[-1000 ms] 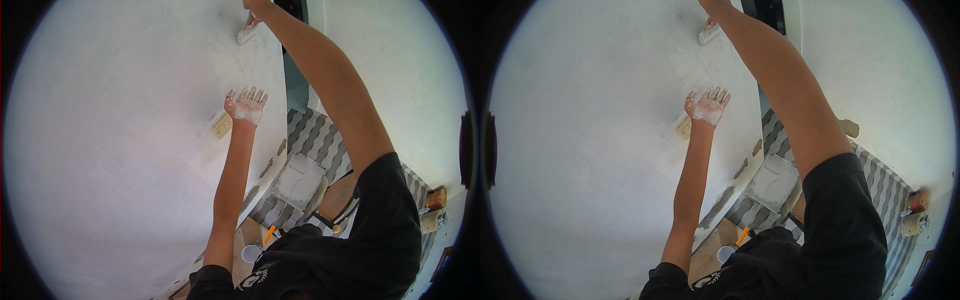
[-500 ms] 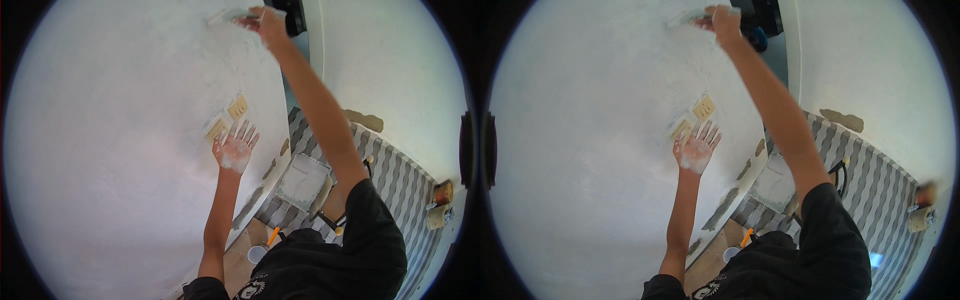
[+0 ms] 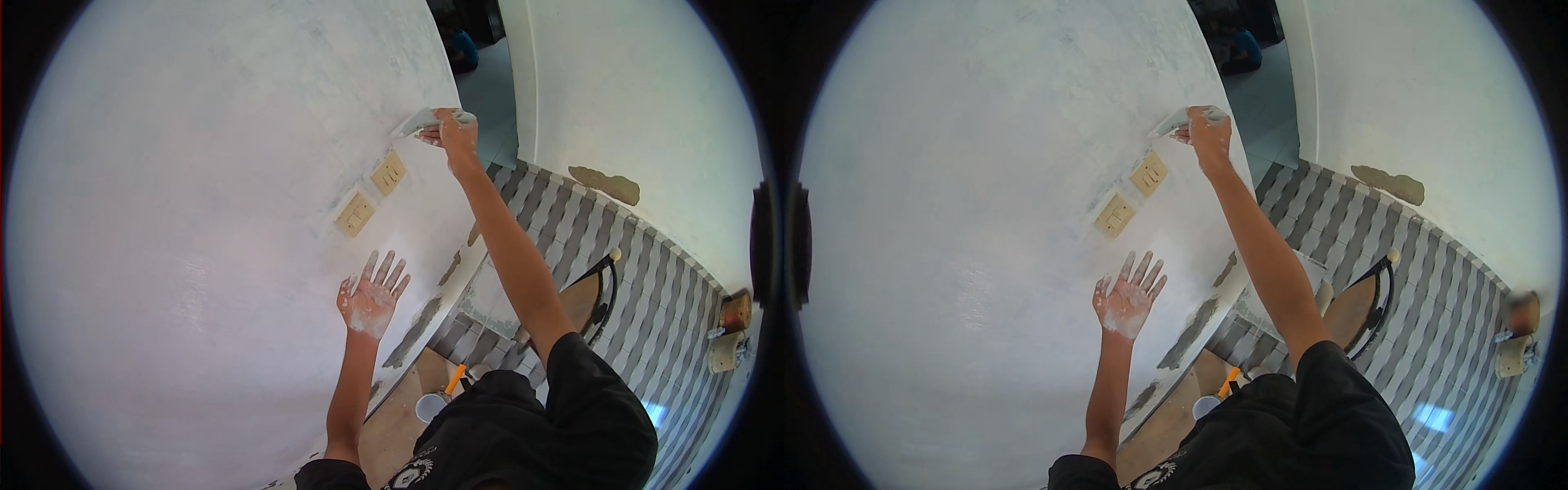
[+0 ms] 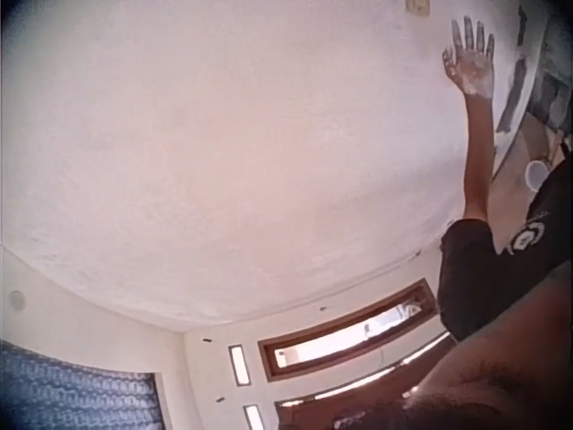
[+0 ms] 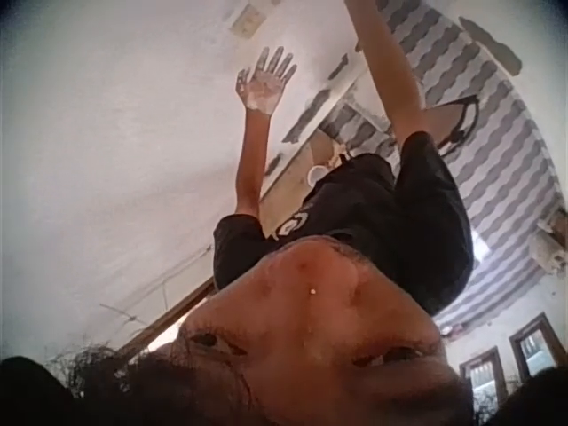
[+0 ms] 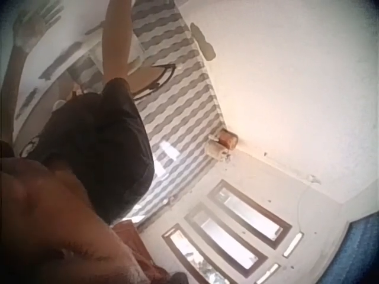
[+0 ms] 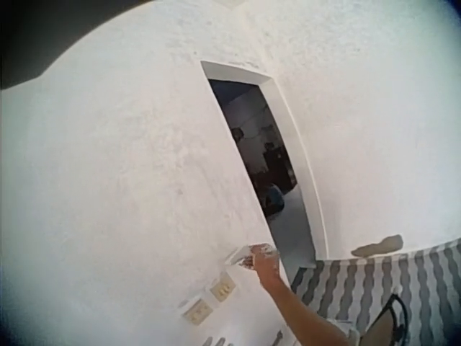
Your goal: Applying plaster or putty to a wall using a putty knife and a paint roller.
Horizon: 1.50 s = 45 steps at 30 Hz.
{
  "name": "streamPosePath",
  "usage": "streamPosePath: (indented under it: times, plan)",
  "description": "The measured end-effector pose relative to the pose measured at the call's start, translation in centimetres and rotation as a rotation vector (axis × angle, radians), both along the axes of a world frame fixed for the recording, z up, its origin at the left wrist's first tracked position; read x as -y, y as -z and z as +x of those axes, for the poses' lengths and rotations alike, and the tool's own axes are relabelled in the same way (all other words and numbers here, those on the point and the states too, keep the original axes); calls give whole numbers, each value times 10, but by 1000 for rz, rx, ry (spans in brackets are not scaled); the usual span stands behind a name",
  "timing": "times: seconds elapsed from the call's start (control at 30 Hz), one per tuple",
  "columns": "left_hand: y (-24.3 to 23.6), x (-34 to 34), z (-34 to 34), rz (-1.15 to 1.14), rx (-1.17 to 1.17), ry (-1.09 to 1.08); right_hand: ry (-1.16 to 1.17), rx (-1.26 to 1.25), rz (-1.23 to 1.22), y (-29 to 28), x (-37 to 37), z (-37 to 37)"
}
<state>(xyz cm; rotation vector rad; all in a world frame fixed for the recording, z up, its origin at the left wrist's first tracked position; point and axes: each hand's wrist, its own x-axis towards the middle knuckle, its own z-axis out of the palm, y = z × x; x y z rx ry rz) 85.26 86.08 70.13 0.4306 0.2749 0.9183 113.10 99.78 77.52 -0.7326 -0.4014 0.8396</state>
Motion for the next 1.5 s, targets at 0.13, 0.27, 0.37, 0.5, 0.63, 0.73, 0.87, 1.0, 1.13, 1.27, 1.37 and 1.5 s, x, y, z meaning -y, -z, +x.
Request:
streamPosePath:
  times: [0.13, 0.27, 0.37, 0.5, 0.63, 0.73, 0.87, 1.0, 1.13, 1.27, 1.37, 1.5]
  plan:
    - [15, 10, -25, -36, 12, -45, 176, 220, -5, -47, -17, -9]
    - [22, 20, -48, -65, -1, -126, 262, 346, -52, -119, -31, 3]
    - [29, 28, -74, -75, -23, -193, 240, 326, 104, -175, -25, -5]
    - [30, 38, -99, -107, -28, -284, 216, 369, 206, -244, -11, -27]
    - [32, 47, -112, -76, 7, -324, 70, 106, 471, -266, 4, -44]
    - [39, 59, -127, -79, 14, -342, 45, 115, 600, -244, 24, -66]
    - [39, 77, -139, -120, 10, -344, 86, 51, 759, -194, 10, -87]
    - [47, 91, -164, -160, 16, -373, 67, -33, 544, -130, 28, -107]
    - [55, 103, -181, -160, -3, -356, 92, -29, 387, -81, 48, -112]
    - [57, 115, -192, -133, 9, -312, 137, 133, 133, -91, 57, -107]
    - [50, 122, -194, -112, 22, -299, 225, 252, 139, -141, 36, -101]
    - [51, 144, -213, -100, 47, -338, 328, 704, -91, -236, 42, -113]
